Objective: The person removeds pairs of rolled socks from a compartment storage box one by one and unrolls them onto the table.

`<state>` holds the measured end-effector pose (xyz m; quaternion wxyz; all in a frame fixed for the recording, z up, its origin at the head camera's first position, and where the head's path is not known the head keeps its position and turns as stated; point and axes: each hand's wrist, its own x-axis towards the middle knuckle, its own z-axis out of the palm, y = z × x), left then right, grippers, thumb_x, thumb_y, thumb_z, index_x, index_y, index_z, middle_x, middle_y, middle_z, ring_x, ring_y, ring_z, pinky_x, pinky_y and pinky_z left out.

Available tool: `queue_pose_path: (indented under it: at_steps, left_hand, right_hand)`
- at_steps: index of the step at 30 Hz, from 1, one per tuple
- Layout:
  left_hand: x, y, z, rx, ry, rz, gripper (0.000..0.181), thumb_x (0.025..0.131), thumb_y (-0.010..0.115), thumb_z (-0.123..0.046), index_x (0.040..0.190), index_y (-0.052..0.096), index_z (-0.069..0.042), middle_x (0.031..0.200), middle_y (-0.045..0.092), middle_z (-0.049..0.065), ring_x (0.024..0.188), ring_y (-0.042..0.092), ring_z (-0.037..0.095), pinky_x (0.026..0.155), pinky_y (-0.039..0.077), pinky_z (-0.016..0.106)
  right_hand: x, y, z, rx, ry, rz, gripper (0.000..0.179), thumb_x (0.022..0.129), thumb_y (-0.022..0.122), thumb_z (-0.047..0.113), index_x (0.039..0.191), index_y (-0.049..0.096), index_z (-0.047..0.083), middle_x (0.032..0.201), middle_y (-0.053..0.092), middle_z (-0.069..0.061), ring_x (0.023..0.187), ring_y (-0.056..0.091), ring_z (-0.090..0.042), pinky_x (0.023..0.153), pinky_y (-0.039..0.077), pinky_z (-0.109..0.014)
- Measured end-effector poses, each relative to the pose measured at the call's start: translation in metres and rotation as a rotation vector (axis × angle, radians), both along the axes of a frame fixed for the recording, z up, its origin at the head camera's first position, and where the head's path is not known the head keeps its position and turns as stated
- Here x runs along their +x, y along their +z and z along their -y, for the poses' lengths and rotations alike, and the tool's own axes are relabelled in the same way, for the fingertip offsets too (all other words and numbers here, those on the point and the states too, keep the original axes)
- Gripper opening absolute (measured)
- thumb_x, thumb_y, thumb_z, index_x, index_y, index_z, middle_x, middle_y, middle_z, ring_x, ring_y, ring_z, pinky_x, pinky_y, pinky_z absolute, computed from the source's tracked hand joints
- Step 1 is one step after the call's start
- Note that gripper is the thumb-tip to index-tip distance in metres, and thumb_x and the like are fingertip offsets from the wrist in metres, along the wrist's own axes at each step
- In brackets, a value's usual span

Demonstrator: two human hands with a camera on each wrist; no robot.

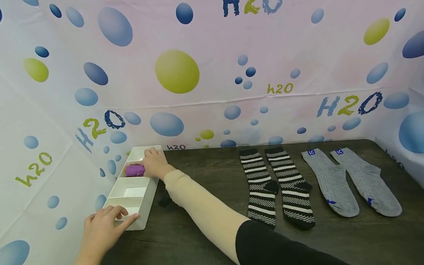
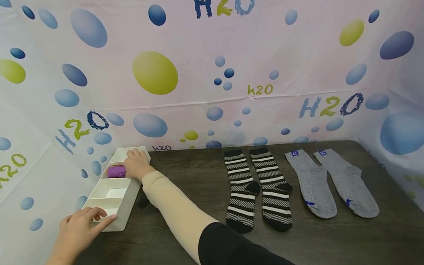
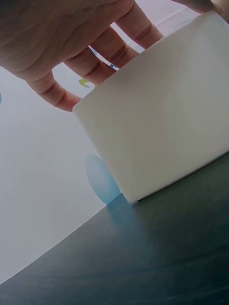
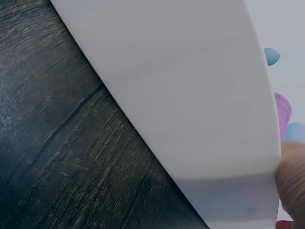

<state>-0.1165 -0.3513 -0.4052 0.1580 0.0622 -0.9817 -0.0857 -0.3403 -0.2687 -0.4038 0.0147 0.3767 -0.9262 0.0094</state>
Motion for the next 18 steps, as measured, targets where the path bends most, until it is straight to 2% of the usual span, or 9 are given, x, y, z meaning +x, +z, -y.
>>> queue_pose_path:
  at_steps: [6, 11, 18]
  left_hand:
    - [0.0, -0.002, 0.0, 0.007, -0.005, 0.003, 0.037, 0.08, 0.071, -0.057, 0.079, 0.062, -0.021, 0.076, 0.058, -0.005, 0.077, 0.056, 0.017, 0.082, 0.037, 0.059]
    - [-0.001, -0.005, 0.001, 0.014, -0.011, 0.004, 0.037, 0.08, 0.071, -0.057, 0.079, 0.063, -0.021, 0.077, 0.059, -0.005, 0.077, 0.057, 0.017, 0.082, 0.036, 0.059]
    - [-0.001, -0.005, 0.003, 0.022, -0.003, 0.03, 0.039, 0.081, 0.07, -0.059, 0.081, 0.064, -0.021, 0.079, 0.061, -0.004, 0.08, 0.059, 0.02, 0.085, 0.034, 0.059]
  right_hand:
    - [0.0, -0.003, -0.006, -0.047, 0.036, -0.055, 0.026, 0.089, 0.064, 0.049, 0.108, 0.071, 0.032, 0.116, 0.048, 0.009, 0.111, 0.037, -0.01, 0.094, 0.033, -0.027]
    - [0.0, -0.003, -0.013, -0.049, 0.052, -0.091, 0.028, 0.09, 0.062, 0.048, 0.112, 0.069, 0.032, 0.119, 0.047, 0.01, 0.113, 0.037, -0.01, 0.097, 0.033, -0.026]
    - [0.0, 0.009, -0.018, -0.085, 0.094, -0.165, 0.029, 0.091, 0.06, 0.05, 0.111, 0.067, 0.03, 0.116, 0.046, 0.01, 0.111, 0.035, -0.01, 0.096, 0.032, -0.027]
